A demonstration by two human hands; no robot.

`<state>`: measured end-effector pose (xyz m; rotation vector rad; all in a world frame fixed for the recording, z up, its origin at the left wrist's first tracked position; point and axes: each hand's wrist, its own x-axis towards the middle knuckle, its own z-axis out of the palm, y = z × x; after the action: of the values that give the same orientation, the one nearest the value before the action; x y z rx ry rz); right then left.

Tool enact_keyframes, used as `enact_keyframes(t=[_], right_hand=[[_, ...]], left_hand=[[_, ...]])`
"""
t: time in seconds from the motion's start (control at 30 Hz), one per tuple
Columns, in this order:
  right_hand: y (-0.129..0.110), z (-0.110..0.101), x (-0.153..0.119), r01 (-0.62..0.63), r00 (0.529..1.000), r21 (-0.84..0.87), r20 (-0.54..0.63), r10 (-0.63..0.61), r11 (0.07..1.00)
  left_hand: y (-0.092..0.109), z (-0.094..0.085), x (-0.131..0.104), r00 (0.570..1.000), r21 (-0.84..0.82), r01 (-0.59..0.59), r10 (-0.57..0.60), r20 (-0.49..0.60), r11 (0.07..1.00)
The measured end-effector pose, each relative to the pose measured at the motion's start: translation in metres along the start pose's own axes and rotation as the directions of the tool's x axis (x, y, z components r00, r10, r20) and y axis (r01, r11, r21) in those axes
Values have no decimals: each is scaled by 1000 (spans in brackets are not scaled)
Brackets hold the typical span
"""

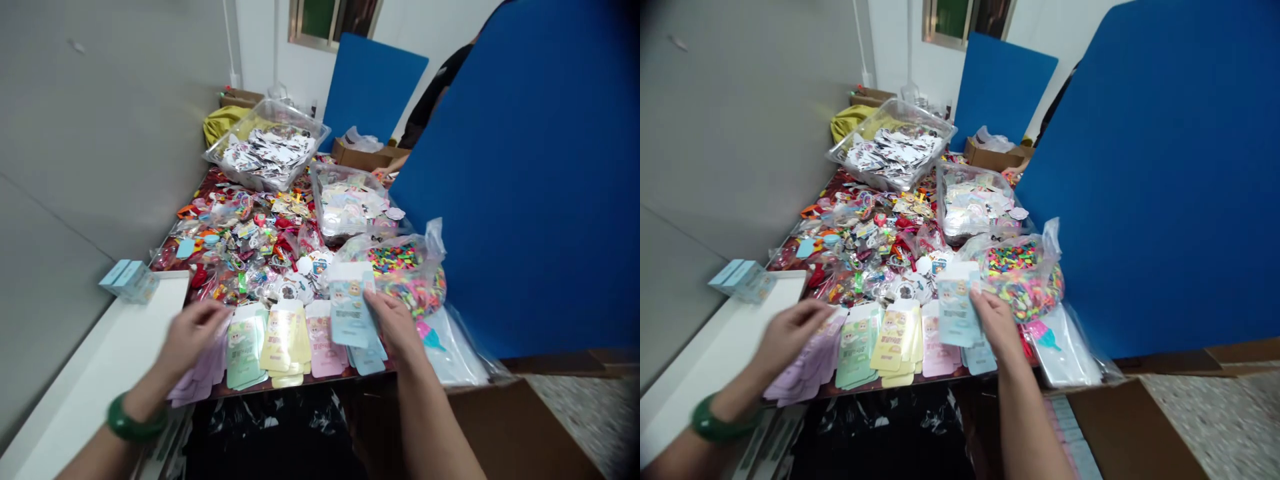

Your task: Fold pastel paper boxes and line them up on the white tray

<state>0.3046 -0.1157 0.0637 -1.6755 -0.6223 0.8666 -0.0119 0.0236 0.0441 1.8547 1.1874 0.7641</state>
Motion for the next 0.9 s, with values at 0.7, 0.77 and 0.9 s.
enact_keyframes(t=[0.7, 0.77, 0.9], right_hand=[[7, 133, -9, 113, 796, 361, 525, -302, 926], [13, 132, -8, 196, 796, 374, 479, -369, 907], [20, 132, -6, 319, 815, 273, 409, -410, 908]], left_hand=[[13, 67, -14, 785, -780, 600, 56, 617, 177], [17, 67, -13, 814, -787, 571, -34, 580, 233], [22, 73, -10, 875, -814, 484, -177, 451, 321]])
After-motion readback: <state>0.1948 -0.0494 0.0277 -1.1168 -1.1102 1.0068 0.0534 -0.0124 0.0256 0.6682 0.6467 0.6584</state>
